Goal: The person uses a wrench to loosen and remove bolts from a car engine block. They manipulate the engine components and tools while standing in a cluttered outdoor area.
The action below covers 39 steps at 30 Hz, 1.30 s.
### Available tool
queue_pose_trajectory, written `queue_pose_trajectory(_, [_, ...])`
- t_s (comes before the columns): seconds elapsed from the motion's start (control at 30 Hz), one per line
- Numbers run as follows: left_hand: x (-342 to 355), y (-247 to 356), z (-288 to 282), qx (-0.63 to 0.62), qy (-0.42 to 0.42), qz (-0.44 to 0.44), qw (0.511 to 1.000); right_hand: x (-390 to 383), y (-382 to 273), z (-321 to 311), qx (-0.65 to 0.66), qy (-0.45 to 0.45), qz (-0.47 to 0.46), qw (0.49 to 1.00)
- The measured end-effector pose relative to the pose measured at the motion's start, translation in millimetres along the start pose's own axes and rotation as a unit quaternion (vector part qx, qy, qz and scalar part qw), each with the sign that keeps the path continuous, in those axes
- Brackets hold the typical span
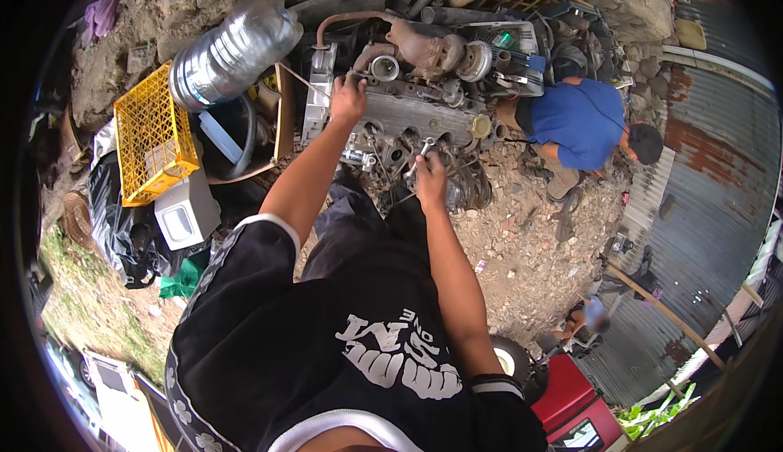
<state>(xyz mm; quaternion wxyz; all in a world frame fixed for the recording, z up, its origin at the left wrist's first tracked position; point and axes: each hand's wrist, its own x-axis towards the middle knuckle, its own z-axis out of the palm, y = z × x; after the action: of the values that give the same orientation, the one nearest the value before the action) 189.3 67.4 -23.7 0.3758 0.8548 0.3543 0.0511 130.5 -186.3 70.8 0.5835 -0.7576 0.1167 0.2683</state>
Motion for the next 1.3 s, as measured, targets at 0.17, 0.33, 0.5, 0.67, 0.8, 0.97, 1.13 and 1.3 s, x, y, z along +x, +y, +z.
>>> queue_pose_trajectory(0.17, [-12.0, 29.2, 4.1, 0.045, 0.017, 0.006, 0.999, 27.5, -26.6, 19.4, 0.313, 0.038, 0.005, 0.949])
queue_pose_trajectory(0.33, [-19.5, 22.4, -3.6, 0.094, 0.038, -0.001, 0.995, 62.1, -7.4, 53.2, 0.447, 0.075, 0.089, 0.887])
queue_pose_trajectory(0.5, [-11.3, 28.2, -2.7, 0.122, 0.028, 0.010, 0.992, 80.0, 8.0, 75.7, 0.392, 0.131, 0.061, 0.908])
queue_pose_trajectory(0.67, [-10.6, 31.6, -1.4, 0.130, 0.020, 0.010, 0.991, 75.4, 5.4, 76.7, 0.427, 0.177, 0.125, 0.878])
queue_pose_trajectory(0.8, [-12.1, 32.2, -1.8, 0.130, 0.037, 0.023, 0.990, 69.8, -0.6, 75.9, 0.434, 0.189, 0.167, 0.865])
queue_pose_trajectory(0.97, [-12.7, 33.4, -3.6, 0.137, 0.026, 0.013, 0.990, 71.0, -4.8, 62.6, 0.224, 0.185, 0.237, 0.927])
queue_pose_trajectory(1.13, [-12.3, 32.4, -2.2, 0.132, 0.032, 0.020, 0.991, 77.3, -15.6, 57.7, 0.283, 0.110, 0.208, 0.930])
queue_pose_trajectory(1.3, [-13.9, 31.2, -0.4, 0.138, 0.027, 0.014, 0.990, 79.1, -2.6, 77.7, 0.142, 0.162, 0.114, 0.970])
